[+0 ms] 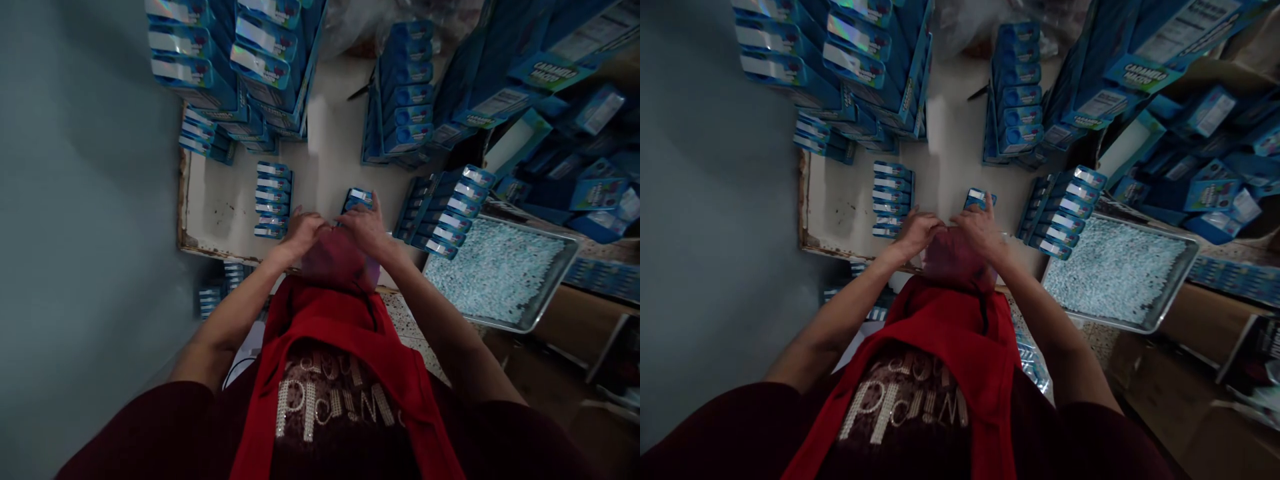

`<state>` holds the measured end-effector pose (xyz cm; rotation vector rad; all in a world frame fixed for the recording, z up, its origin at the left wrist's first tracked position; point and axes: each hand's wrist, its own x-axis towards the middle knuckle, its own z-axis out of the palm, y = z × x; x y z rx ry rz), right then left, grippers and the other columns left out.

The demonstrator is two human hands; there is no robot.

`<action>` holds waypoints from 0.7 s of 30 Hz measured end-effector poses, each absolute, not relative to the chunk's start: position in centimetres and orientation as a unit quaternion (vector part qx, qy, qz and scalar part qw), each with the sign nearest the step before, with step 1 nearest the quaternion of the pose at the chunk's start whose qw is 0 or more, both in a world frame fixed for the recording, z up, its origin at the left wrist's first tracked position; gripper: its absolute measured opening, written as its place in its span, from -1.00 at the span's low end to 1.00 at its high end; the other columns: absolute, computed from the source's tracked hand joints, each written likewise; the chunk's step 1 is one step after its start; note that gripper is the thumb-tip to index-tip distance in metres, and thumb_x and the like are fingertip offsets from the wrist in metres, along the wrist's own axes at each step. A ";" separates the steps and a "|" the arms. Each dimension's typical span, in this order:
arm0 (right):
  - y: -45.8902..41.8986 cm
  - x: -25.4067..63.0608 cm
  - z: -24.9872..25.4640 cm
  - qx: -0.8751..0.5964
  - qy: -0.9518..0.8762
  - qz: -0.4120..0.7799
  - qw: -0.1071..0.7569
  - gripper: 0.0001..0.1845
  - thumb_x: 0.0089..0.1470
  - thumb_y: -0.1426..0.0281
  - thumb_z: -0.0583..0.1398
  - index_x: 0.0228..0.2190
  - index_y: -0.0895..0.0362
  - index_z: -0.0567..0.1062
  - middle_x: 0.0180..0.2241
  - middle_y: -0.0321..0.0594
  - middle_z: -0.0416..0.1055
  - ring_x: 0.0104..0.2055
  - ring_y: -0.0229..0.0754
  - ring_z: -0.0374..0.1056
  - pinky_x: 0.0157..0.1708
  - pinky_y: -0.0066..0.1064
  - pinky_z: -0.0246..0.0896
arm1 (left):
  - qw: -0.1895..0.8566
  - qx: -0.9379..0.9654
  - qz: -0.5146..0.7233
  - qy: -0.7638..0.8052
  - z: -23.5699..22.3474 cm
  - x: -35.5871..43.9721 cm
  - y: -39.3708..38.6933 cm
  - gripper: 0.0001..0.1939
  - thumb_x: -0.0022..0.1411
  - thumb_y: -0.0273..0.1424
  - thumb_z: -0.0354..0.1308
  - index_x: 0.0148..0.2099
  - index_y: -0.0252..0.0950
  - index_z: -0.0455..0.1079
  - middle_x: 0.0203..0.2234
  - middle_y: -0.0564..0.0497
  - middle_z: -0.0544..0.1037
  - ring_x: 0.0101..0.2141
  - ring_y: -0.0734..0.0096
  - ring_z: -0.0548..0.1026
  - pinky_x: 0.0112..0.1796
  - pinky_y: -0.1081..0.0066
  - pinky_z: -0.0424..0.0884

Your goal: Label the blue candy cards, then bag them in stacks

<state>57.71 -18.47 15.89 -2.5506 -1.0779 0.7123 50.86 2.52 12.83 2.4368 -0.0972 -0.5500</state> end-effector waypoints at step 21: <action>-16.9 58.6 15.2 -0.877 -0.330 0.319 0.145 -0.69 0.38 0.42 0.15 -0.12 0.07 0.72 -0.26 -0.05 0.68 -0.04 0.14 0.55 0.48 0.39 -0.28 | 0.457 0.868 -0.137 0.139 12.3 50.3 4.9 -0.86 0.23 -0.46 0.40 -0.13 -0.24 0.65 -0.22 0.00 0.75 -0.21 0.28 0.66 -0.12 0.37 0.52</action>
